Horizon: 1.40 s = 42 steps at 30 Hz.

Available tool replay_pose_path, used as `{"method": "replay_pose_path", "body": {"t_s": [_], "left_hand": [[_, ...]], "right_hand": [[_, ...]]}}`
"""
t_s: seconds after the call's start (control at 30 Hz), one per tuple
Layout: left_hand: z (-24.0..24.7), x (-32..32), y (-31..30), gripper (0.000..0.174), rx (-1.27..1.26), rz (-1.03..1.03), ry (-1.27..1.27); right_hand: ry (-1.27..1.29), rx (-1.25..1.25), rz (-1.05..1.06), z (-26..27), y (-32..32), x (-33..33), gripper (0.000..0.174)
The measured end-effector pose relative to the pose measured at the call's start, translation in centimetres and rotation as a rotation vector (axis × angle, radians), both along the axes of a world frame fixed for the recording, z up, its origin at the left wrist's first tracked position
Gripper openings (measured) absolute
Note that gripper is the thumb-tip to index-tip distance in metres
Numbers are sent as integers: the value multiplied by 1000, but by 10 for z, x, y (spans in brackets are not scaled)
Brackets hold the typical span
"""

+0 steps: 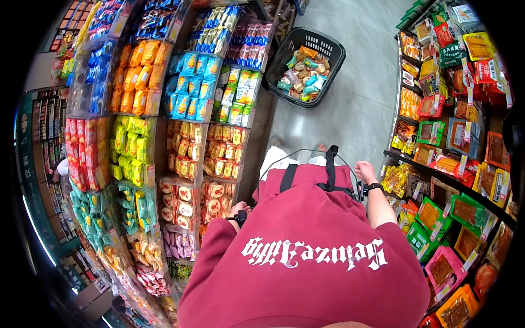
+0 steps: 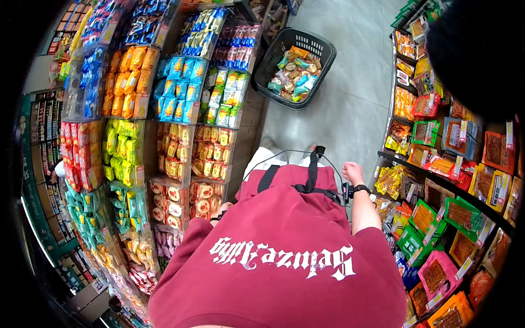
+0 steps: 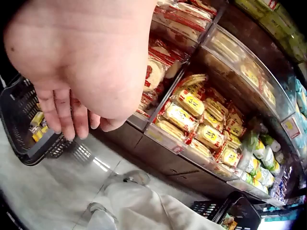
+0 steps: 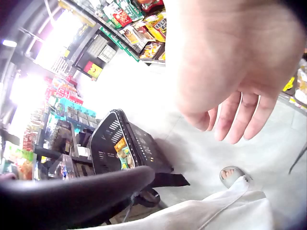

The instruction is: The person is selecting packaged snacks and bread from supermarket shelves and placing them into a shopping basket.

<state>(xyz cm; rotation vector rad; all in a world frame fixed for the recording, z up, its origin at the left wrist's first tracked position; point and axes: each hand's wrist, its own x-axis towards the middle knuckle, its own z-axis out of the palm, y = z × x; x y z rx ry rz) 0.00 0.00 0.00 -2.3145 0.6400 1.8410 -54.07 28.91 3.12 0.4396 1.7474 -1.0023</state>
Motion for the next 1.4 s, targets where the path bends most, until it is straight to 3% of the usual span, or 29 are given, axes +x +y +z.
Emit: {"method": "replay_pose_path", "body": {"t_s": [0.03, 0.07, 0.1, 0.17, 0.2, 0.3, 0.37, 0.4, 0.5, 0.57, 0.63, 0.7, 0.77, 0.8, 0.83, 0.9, 0.97, 1.1, 1.23, 1.27, 1.37, 1.4], "left_hand": [[17, 11, -11, 42, -77, -70, 6], [33, 21, -16, 31, -185, -280, 48], [11, -46, 59, 31, -37, -282, 111], [32, -97, -1, 21, 21, -58, 68], [26, -117, -26, 19, -42, -219, 83], [-34, -148, -83, 14, -83, -550, 372], [-16, -213, -105, 12, -128, -536, 318], [-62, -214, -111, 14, -187, -488, 334], [-55, -295, -155, 18, -199, -531, 363], [-78, -325, -177, 21, -251, -795, 380], [-61, -372, -175, 16, -358, -716, 315], [-57, -405, -195, 16, -466, -912, 311], [-88, -412, -211, 19, -588, -995, 298], [-72, -416, -219, 19, -600, -1004, 344], [-64, -419, -228, 17, -447, -907, 438], [-13, -435, -241, 15, -163, -596, 526], [-6, -433, -246, 14, -152, -548, 486], [-14, -415, -238, 13, -86, -454, 338], [-22, -400, -196, 31, -46, -498, 268], [-1, -422, -188, 42, 60, -551, 188], [-60, -420, -130, 86, 221, -489, 274], [-47, -440, -118, 81, 181, -607, 156]], "right_hand": [[7, -26, -11, 2, -14, 16, 24], [16, -49, -21, 6, -24, 28, 22], [60, 104, -29, 32, 58, -14, 22], [-22, 1, 38, -4, 30, -14, 20], [-15, -7, 88, -34, 26, -17, 19], [-73, -22, 17, -21, 11, -34, 14], [-44, 23, 71, -23, 4, -53, 18], [3, 42, 24, -13, 0, -62, 21], [135, 103, -51, 33, -49, -94, 27], [139, 100, -63, 32, -57, -108, 28], [145, 115, -66, 67, -85, -123, 25], [152, 111, -65, 65, -110, -149, 24], [366, 110, 337, 21, -103, -173, 26], [251, 142, 327, 27, -118, -183, 25], [329, 127, 314, 16, -125, -190, 22], [261, 148, 294, 44, -168, -210, 21], [183, 71, 265, 34, -185, -233, 22], [160, 39, 415, 2, -217, -280, 27], [184, 92, 628, -38, -251, -319, 26], [199, 114, 726, -39, -267, -330, 25], [233, 30, 753, -93, -296, -346, 28], [196, -9, 742, -117, -305, -342, 27]]}}
